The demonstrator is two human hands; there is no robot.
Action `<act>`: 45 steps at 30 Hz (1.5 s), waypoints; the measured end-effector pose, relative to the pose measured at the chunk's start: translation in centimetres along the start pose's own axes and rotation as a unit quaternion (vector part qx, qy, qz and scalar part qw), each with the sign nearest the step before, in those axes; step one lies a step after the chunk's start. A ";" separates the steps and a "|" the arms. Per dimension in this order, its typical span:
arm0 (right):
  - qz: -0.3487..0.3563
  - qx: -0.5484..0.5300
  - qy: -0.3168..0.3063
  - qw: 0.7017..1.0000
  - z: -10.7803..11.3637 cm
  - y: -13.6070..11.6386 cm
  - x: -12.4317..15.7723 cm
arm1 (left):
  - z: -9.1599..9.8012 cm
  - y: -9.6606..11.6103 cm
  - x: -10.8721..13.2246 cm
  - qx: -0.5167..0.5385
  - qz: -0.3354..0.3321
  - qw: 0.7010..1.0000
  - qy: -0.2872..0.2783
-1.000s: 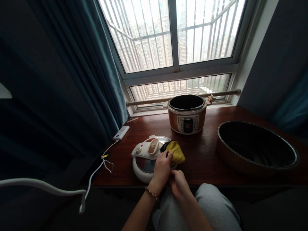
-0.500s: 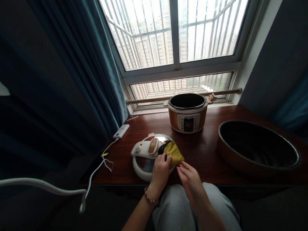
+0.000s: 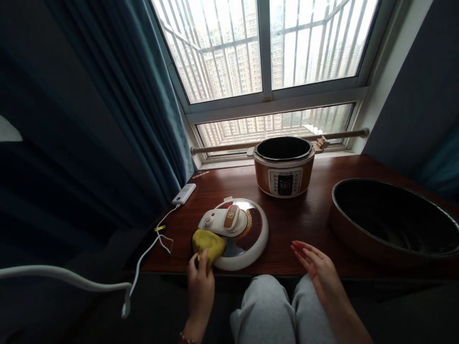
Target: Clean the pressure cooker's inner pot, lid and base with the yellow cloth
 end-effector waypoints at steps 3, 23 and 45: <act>0.002 -0.003 -0.006 1.000 0.0 0.0 0.2 | -2.8 5.9 2.4 0.021 -0.078 0.996 -0.035; -0.005 0.011 -0.017 1.000 0.0 0.1 0.3 | 1.1 -3.1 -9.9 0.093 -0.010 0.994 -0.053; 0.000 0.016 -0.004 1.000 0.2 -0.1 0.5 | -3.3 -8.9 -15.0 0.094 0.177 0.969 -0.146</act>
Point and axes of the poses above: each hand's wrist, its own x-axis away from the middle knuckle, its own z-axis out of the back of the hand, y = z × x, the point moved 10 cm from there along -x, towards the middle knuckle, and after that the axes turned 15 degrees about x, right-handed, at the moved point
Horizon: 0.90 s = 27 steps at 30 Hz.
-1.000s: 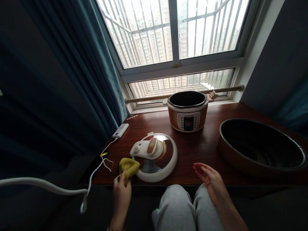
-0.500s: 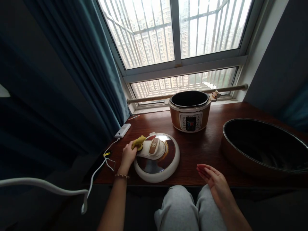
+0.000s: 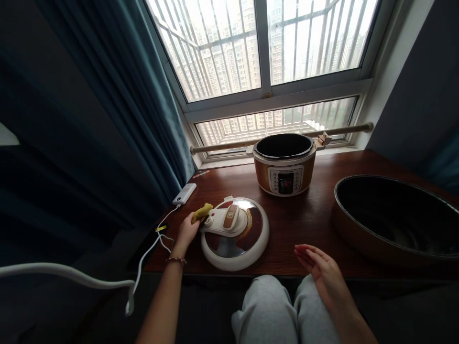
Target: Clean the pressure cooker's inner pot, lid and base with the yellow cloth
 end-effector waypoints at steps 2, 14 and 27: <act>0.004 0.004 0.002 1.000 0.2 0.1 -0.2 | 1.1 -0.8 0.1 -0.031 0.041 0.998 0.036; 0.453 0.437 -0.144 0.764 -16.1 -7.1 4.9 | -5.4 14.8 15.2 -0.050 -0.290 0.955 0.047; 0.459 0.701 -0.104 0.536 -20.1 -4.8 -0.2 | -2.6 9.2 8.5 0.017 -0.150 0.981 0.122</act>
Point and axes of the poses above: each hand's wrist, its own x-axis away from the middle knuckle, its own z-axis out of the back of the hand, y = z × x, the point moved 10 cm from there along -x, towards the middle knuckle, and after that the axes turned 15 degrees about x, right-handed, at the moved point
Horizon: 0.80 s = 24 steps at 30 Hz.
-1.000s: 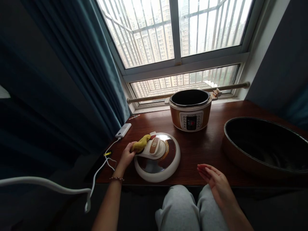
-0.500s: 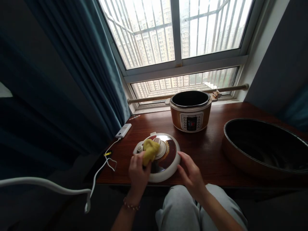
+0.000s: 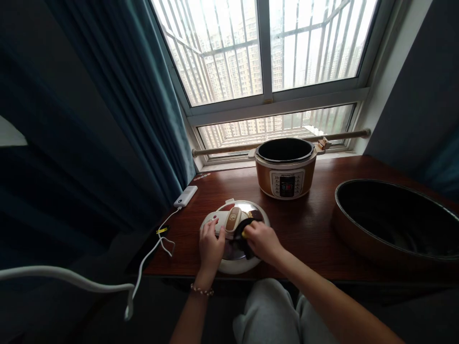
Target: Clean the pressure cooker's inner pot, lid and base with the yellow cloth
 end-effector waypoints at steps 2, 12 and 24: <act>-0.122 -0.027 0.068 0.990 2.0 3.6 -1.7 | -1.3 -0.9 -0.2 0.011 0.019 1.000 -0.017; -0.035 -0.030 0.025 0.999 -1.0 1.8 -7.2 | -2.8 0.5 0.3 -0.081 0.002 0.996 -0.026; 0.080 -0.090 -0.085 0.989 -3.2 0.0 -4.1 | -3.3 1.4 -0.5 -0.168 0.000 0.985 -0.039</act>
Point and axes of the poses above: each hand's wrist, its own x-axis away from the middle knuckle, its own z-axis out of the back of the hand, y = z × x, the point moved 10 cm from there along -x, towards the middle knuckle, and after that the axes turned 15 degrees about x, right-handed, at the moved point
